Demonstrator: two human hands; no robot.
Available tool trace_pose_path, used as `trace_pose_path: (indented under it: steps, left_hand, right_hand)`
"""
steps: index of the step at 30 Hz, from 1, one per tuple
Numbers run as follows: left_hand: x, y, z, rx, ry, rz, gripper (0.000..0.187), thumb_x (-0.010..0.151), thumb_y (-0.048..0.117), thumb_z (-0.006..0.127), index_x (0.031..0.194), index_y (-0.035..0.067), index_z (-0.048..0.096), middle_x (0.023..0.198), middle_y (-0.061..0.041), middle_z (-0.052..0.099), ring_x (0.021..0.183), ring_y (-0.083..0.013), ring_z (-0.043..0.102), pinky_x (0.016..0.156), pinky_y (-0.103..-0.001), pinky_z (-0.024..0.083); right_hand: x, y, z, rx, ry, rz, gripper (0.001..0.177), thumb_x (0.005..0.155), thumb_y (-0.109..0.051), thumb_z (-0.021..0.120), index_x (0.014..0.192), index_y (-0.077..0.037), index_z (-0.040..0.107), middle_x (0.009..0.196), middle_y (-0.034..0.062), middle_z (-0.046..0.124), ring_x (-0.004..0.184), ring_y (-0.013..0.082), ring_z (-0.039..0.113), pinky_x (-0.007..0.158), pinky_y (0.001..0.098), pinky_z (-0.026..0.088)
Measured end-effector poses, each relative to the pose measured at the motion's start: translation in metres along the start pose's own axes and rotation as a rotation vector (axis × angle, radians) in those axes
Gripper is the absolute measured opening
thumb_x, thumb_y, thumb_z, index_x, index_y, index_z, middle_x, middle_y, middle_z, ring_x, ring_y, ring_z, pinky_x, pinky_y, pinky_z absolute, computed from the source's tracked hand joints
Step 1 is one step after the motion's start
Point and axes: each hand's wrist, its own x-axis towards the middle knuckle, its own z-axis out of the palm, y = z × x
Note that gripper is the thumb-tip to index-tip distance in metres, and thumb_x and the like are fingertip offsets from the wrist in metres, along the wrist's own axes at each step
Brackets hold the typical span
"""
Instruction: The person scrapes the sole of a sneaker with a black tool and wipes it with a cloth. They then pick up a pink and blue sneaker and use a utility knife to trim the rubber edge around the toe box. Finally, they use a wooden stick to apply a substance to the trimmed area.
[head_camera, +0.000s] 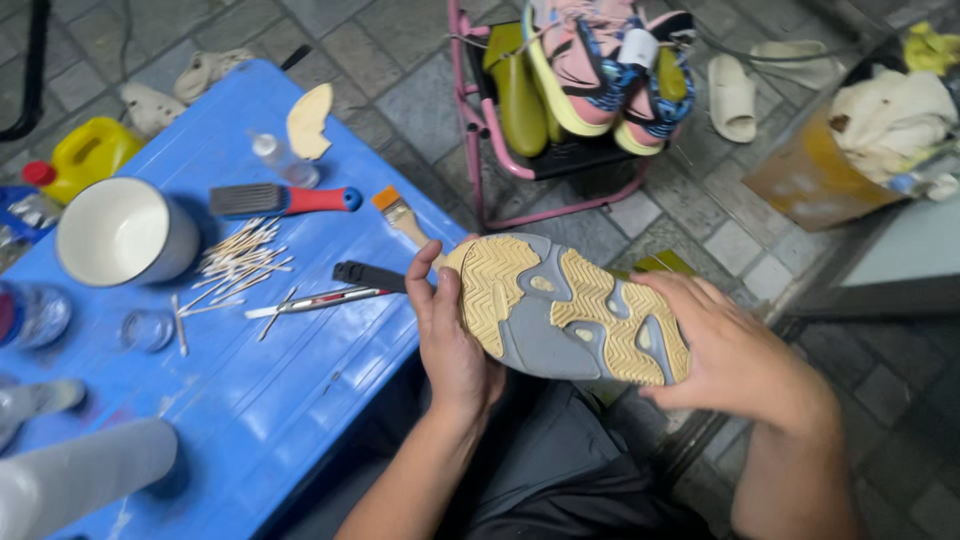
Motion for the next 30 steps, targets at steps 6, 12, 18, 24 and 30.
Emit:
trace_pose_path:
  steps: [6,12,18,24,30]
  left_hand:
    - [0.016,-0.031,0.003,0.364,-0.367,-0.067,0.074,0.097,0.040,0.053,0.159,0.016,0.021,0.158,-0.007,0.039,0.148,-0.0202,0.040,0.116,-0.039,0.038]
    - [-0.005,-0.012,-0.028,0.415,-0.615,-0.167,0.059,0.102,0.040,0.059,0.142,-0.001,0.046,0.135,-0.018,0.062,0.130,-0.0271,0.059,0.116,-0.042,0.044]
    - [-0.029,0.001,-0.075,0.531,-0.520,-0.199,0.041,0.099,0.027,0.063,0.124,-0.005,0.059,0.118,-0.016,0.065,0.119,-0.0269,0.066,0.110,-0.042,0.049]
    - [-0.044,0.017,-0.115,0.629,-0.348,-0.221,0.039,0.097,0.023,0.061,0.123,-0.006,0.061,0.117,-0.018,0.068,0.119,-0.0278,0.066,0.109,-0.043,0.048]
    - [-0.050,0.024,-0.141,0.648,-0.286,-0.207,0.040,0.097,0.018,0.060,0.128,-0.007,0.058,0.121,-0.020,0.068,0.121,-0.0284,0.064,0.111,-0.044,0.045]
  right_hand:
    - [-0.018,0.125,0.010,0.412,-0.132,0.391,0.109,0.047,-0.015,0.091,0.145,-0.009,0.044,0.128,0.0076,0.068,0.121,0.0200,0.061,0.101,0.0321,0.046]
    - [-0.041,0.295,0.113,0.436,0.048,0.590,0.098,0.056,-0.017,0.094,0.142,-0.001,0.050,0.130,0.0124,0.065,0.121,0.0212,0.060,0.104,0.0329,0.044]
    - [-0.062,0.314,0.248,0.438,0.526,0.861,0.090,0.052,-0.024,0.097,0.125,0.007,0.056,0.117,0.0190,0.071,0.104,0.0281,0.070,0.092,0.0386,0.056]
    - [-0.069,0.296,0.303,0.269,0.528,1.123,0.099,0.047,-0.033,0.100,0.124,0.007,0.052,0.115,0.0245,0.068,0.104,0.0368,0.069,0.092,0.0434,0.054]
    - [-0.060,0.309,0.298,0.155,0.488,1.174,0.102,0.051,-0.041,0.098,0.135,-0.004,0.054,0.129,0.0194,0.067,0.122,0.0359,0.064,0.108,0.0441,0.048]
